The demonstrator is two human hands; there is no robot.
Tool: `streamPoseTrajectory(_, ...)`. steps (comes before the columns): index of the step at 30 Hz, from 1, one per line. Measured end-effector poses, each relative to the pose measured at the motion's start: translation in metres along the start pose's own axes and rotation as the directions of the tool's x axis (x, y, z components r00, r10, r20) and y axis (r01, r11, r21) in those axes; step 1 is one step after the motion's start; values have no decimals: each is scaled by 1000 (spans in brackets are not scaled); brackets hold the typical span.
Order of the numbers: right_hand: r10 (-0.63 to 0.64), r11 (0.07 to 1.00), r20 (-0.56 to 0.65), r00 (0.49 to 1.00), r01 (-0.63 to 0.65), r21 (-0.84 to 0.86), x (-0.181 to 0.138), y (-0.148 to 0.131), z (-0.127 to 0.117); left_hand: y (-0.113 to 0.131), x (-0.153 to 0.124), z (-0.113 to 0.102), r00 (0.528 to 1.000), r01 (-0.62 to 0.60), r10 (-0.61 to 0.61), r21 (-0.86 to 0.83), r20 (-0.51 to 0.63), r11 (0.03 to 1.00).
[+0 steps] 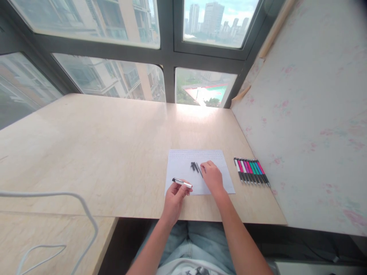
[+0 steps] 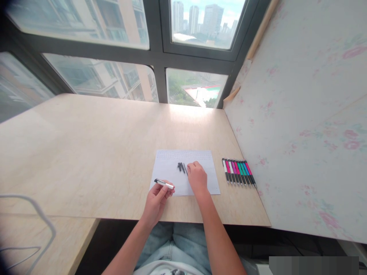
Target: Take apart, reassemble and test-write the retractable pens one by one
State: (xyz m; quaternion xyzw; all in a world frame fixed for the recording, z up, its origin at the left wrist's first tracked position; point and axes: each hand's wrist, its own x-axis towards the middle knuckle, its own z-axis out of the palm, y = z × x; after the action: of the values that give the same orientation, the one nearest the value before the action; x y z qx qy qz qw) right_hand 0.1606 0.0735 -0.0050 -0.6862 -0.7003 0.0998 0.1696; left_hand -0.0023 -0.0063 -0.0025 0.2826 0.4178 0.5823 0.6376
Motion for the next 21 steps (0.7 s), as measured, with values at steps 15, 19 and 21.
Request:
streamPoseTrajectory(15,-4,595,85,996,-66,801,-66,-27,-24,0,3,-1,999,30,-33,-129,-16,991)
streamPoseTrajectory(19,1,531,88,996,-75,844,-70,-32,-27,0,2,-1,1000,21,-22,-112,-10,993)
streamPoseTrajectory(21,-2,535,73,997,-60,842,-70,-33,-28,0,1,0,1000,17,-18,-104,-10,994)
